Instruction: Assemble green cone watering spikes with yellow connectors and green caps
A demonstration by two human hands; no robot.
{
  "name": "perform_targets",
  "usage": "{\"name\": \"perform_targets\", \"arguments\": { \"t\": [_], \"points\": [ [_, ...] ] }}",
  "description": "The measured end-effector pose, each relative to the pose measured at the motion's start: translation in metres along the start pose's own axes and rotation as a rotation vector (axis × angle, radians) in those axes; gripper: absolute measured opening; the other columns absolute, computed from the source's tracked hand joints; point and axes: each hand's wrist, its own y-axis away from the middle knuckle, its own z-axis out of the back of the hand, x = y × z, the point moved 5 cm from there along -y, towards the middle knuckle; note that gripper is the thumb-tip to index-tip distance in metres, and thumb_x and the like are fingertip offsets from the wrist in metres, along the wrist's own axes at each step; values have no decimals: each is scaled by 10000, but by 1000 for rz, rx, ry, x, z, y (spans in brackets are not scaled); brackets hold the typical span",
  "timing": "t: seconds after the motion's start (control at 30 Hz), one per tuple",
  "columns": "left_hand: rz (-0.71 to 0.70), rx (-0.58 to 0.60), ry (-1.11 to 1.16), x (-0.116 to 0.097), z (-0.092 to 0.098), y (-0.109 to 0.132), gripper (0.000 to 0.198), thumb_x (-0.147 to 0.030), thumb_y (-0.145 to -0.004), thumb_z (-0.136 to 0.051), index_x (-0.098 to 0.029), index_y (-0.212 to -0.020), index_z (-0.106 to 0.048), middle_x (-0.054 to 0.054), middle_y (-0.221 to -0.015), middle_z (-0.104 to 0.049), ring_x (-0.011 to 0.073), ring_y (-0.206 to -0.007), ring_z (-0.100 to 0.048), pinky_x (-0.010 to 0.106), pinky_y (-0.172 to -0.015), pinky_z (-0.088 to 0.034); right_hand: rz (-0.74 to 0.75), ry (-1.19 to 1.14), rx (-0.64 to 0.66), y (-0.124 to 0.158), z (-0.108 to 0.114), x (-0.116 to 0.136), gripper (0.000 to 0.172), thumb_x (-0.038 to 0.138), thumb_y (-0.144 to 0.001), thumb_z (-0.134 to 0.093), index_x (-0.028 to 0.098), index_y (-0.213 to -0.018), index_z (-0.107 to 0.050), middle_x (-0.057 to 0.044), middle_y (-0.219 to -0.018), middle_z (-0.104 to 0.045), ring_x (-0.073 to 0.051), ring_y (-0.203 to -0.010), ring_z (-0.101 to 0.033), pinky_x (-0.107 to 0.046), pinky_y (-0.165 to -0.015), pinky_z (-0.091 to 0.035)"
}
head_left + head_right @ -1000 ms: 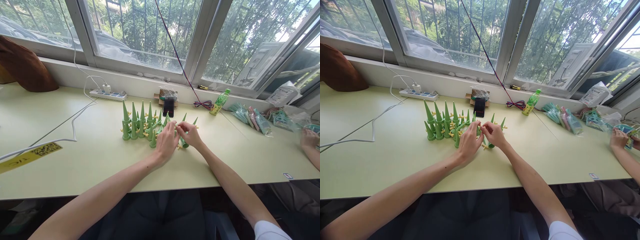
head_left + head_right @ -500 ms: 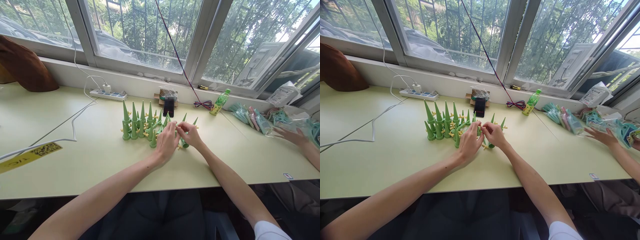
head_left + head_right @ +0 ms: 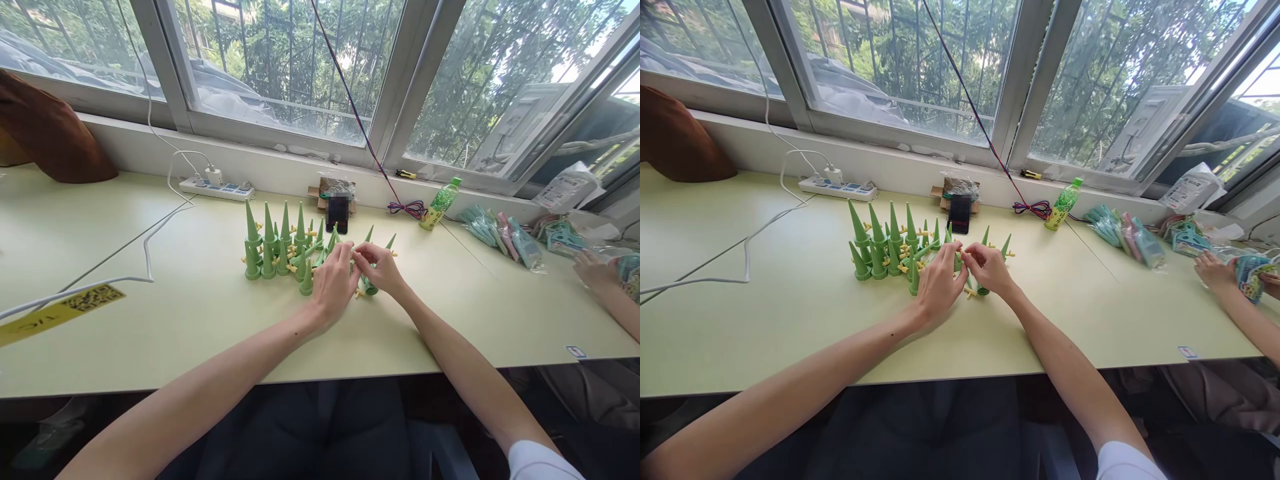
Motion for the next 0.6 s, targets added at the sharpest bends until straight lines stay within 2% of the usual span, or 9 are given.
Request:
{"name": "perform_targets", "arguments": {
  "t": [0.23,0.43,0.6],
  "points": [
    [11,10,-17,0,-1,0,286,-203,-932,-508,-204,-1215,-465,89,-1192,-635,194,-909,-657,250,-554,-412,-14,59,-20,-1,1,-3,467,546,-940,-508,189,-639,-511,32,-517,-454,-98,-472,-395,-263,-477,-306],
    [6,1,-15,0,-1,0,264,-218,-943,-493,-204,-1206,-470,90,-1193,-629,187,-885,-658,248,-551,-413,-6,-33,15,0,-1,-2,355,527,-925,-546,182,-865,-601,22,-593,-523,-111,-504,-445,-261,-494,-343],
    [-5,6,-22,-1,-1,1,298,-192,-924,-506,-207,-1218,-459,83,-1178,-633,193,-906,-656,252,-547,-408,-10,18,3,-1,0,-1,447,558,-925,-530,189,-672,-533,24,-547,-486,-101,-483,-410,-262,-478,-319]
  ]
}}
